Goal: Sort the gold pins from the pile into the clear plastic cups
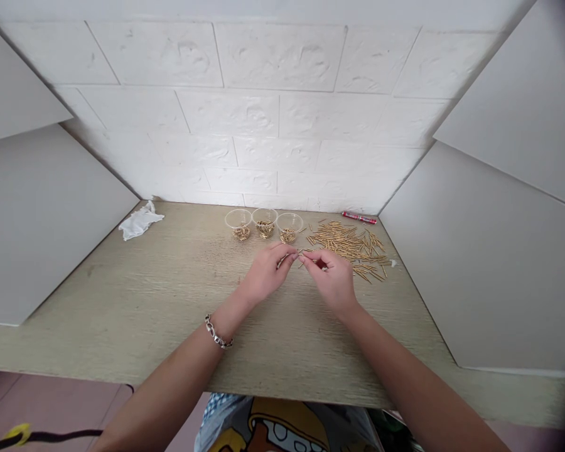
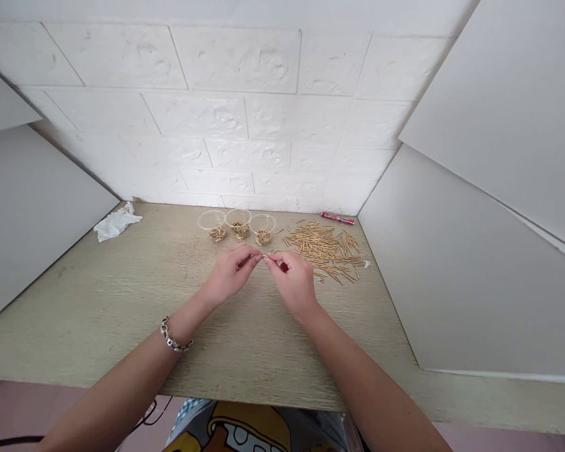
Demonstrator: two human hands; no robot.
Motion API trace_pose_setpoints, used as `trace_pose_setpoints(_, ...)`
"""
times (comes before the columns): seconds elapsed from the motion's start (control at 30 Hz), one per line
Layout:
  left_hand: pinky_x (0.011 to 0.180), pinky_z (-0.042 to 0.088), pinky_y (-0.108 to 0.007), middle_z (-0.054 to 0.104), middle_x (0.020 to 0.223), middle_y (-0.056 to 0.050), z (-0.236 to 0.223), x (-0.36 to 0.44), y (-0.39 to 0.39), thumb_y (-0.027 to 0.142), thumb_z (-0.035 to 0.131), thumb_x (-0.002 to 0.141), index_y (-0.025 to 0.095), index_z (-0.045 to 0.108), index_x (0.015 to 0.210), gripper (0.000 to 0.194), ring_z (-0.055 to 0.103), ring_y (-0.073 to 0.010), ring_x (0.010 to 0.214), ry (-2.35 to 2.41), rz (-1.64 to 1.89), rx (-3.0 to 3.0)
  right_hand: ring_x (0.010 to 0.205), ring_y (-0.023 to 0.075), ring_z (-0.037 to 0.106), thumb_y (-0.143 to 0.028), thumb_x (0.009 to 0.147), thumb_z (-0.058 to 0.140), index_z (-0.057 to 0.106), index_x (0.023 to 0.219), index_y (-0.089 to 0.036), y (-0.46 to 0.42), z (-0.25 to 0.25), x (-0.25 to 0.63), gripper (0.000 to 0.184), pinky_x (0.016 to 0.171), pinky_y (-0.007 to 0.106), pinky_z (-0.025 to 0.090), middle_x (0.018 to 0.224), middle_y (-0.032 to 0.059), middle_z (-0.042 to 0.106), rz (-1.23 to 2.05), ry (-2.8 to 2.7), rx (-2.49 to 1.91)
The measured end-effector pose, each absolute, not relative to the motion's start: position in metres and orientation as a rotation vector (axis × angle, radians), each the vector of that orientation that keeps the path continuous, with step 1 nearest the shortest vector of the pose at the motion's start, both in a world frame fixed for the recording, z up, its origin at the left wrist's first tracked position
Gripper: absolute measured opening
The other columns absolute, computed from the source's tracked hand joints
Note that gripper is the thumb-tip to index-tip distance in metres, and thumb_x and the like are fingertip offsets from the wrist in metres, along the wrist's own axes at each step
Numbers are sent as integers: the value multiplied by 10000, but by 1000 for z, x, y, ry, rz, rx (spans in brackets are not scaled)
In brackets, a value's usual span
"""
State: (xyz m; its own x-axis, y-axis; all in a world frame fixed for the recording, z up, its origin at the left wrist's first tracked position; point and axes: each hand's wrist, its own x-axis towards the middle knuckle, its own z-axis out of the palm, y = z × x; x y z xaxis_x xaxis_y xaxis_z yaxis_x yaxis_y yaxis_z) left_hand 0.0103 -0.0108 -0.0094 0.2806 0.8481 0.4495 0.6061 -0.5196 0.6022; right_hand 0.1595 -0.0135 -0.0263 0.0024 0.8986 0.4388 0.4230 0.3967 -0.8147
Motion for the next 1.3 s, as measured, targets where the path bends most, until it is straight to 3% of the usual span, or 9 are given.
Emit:
trace_pose_setpoints(0.7, 668, 429, -267, 603, 779, -41, -10, 8, -8, 221, 441, 861, 151, 597, 835, 173, 538, -137, 734, 1238, 1110, 2174, 620, 133, 553, -301, 747, 585, 675, 807, -194, -12, -26, 161, 152, 570, 267, 445, 764, 35, 658, 665, -1608, -1139)
trace_pose_setpoints(1.0, 633, 418, -237, 581, 736, -29, -9, 9, -10, 218, 456, 855, 144, 604, 821, 169, 522, -116, 681, 1286, 1101, 2215, 589, 116, 525, -268, 755, 578, 666, 795, -184, -13, -22, 162, 128, 567, 254, 428, 749, 24, 653, 571, -1661, -1146)
trace_pose_setpoints(1.3, 632, 415, -241, 578, 734, -27, -8, 9, -10, 217, 456, 852, 146, 605, 814, 169, 517, -117, 684, 1306, 1063, 2213, 564, 110, 508, -311, 738, 578, 667, 776, -186, -7, -27, 164, 158, 538, 248, 410, 738, 25, 651, 725, -1660, -1167)
